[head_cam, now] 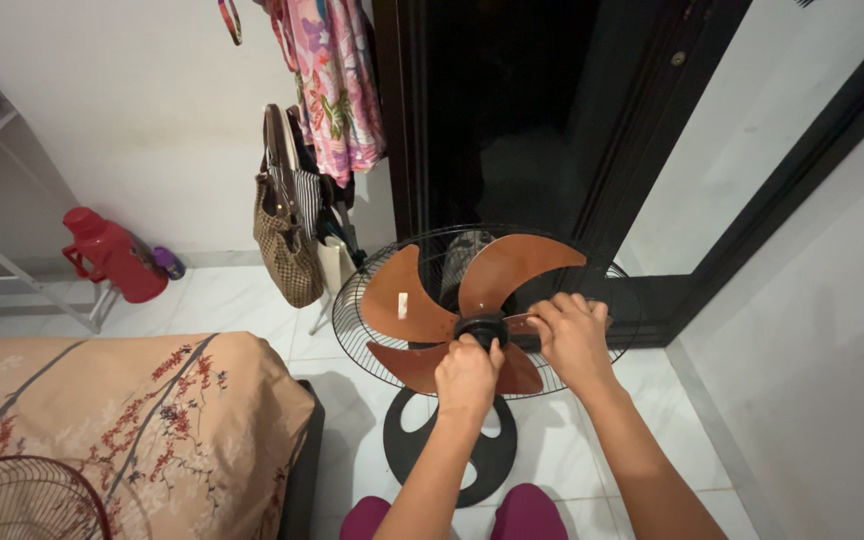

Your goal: The person disassembles a standing electric fan, removing the front grille, unscrewing the blade cap, taking off the blades and the rear grille, then reassembles the blades, cap and grilles back onto the fan head.

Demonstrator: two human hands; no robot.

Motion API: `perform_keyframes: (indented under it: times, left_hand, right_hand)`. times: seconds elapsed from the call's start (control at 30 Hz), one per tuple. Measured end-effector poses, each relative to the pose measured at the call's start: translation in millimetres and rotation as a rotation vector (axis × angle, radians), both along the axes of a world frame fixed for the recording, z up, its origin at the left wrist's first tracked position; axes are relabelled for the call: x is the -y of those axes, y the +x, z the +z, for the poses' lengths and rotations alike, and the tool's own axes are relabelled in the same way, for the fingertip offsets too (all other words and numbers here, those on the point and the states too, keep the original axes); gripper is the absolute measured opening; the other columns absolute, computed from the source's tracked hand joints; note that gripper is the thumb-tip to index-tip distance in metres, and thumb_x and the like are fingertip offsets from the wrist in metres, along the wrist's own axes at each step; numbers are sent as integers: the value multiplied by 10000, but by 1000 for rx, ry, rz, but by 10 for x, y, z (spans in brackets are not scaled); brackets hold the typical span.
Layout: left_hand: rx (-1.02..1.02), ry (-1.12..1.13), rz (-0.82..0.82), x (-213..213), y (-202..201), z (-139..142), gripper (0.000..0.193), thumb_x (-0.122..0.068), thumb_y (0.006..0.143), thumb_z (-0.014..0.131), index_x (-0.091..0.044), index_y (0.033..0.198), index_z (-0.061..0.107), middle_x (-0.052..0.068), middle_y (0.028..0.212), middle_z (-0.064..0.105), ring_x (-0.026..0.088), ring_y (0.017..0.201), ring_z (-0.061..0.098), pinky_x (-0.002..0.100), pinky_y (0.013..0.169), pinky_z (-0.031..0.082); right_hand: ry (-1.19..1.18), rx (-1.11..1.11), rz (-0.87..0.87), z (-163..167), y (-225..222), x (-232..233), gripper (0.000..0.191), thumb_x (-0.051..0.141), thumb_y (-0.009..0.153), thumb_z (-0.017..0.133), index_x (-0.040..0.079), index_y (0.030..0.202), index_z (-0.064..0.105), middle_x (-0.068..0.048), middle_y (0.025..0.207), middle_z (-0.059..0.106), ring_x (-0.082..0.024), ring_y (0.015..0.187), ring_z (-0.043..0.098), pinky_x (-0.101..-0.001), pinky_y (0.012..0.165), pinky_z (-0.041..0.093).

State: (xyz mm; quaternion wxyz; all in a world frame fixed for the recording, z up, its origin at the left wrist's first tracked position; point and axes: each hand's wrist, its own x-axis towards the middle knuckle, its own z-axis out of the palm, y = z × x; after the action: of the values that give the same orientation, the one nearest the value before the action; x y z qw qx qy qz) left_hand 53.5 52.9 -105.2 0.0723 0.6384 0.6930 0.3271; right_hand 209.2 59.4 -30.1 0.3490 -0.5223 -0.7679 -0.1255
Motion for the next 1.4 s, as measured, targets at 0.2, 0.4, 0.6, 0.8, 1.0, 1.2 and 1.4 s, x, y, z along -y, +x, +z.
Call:
perform_keyframes:
  times: [0.2,0.4,0.6,0.8,1.0,1.2,1.4]
  left_hand:
    - [172,-98,-3,26,-8,53,468,-450,940,651,17,920,627,258,905,699,450,851,703,522,765,572]
    - [294,-161,13,52,-15,154,492,-453,937,643,39,935,644,282,925,708,480,908,687,552,815,549]
    - [393,-175,21,70,-15,151,493,-444,942,646,48,914,649,294,882,698,497,891,679,553,810,542]
    - [678,-103,-32,-35,7,-163,510,-436,924,682,64,837,628,244,747,712,378,723,717,485,723,573]
    - [2065,-680,-338,-118,-139,-321,476,-458,956,631,12,1024,596,142,882,647,291,803,675,426,759,584]
    - [2267,-764,-470,-166,-341,-288,427,-350,1003,607,73,1058,614,131,886,648,238,826,639,341,735,549]
    - [2076,-709,-304,-301,-312,-298,367,-302,1011,661,60,963,624,86,759,622,181,659,599,290,557,477]
  right_hand:
    - [-38,-14,-15,-2,1,7,71,211,869,721,170,909,764,5,846,652,-225,906,607,-425,847,366]
    - [-42,-3,-26,1,-12,4,63,209,874,725,172,903,767,7,838,653,-221,898,607,-422,859,366]
    - [-15,-5,-25,-31,-1,-18,70,215,861,738,173,907,769,3,838,654,-225,895,610,-421,847,372]
    - [-30,-32,-24,-95,28,-41,74,220,859,740,174,910,766,0,844,660,-232,894,619,-423,835,379]
    - [-58,-51,-15,-142,75,-54,84,213,851,738,175,923,760,4,843,663,-229,878,620,-429,815,370]
    - [-22,-41,6,-178,81,-123,72,213,853,739,180,915,757,1,838,644,-231,893,611,-426,820,374]
    - [-18,53,35,-335,122,-145,94,124,799,732,164,881,753,-11,807,617,-233,875,609,-434,805,367]
